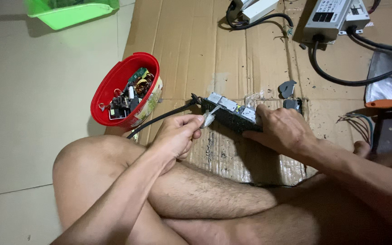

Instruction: The person sits on a cardboard sheet and uses a screwdriver to remove screws from a black electronic device. They detach the casing to expose the internal circuit board and components, then continue to manipulate the device and its parts.

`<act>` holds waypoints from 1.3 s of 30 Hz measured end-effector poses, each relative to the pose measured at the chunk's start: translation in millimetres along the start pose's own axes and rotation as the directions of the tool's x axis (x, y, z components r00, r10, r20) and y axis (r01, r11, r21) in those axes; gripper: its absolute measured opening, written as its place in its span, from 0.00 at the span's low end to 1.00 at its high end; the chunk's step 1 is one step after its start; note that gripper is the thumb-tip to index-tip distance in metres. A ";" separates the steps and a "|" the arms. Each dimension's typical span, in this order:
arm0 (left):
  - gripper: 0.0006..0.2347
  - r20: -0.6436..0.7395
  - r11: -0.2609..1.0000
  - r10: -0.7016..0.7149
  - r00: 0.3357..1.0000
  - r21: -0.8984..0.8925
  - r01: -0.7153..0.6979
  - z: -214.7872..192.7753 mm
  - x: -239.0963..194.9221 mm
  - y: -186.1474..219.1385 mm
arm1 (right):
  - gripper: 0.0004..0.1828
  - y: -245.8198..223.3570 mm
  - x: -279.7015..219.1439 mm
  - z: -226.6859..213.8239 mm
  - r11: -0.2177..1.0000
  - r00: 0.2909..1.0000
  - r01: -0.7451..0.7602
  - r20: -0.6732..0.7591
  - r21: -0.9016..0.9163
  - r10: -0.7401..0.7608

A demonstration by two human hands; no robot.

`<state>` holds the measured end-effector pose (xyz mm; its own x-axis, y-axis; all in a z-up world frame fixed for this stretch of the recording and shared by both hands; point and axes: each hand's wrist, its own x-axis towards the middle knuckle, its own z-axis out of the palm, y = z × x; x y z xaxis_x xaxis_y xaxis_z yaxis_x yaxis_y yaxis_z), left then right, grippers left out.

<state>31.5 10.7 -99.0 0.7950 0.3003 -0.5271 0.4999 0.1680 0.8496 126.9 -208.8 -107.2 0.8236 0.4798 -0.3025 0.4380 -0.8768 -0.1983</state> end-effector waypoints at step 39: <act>0.15 -0.031 0.801 0.001 1.000 0.598 0.018 48.3 -70.8 61.5 | 0.23 10.5 -6.4 41.6 0.981 0.996 -0.079 -0.056 -0.177 0.070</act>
<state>22.6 -45.6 -10.2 0.7843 0.3298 -0.5254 0.6203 -0.4220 0.6611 111.3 -219.8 -146.1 0.8712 0.4148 -0.2627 0.4284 -0.9036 -0.0057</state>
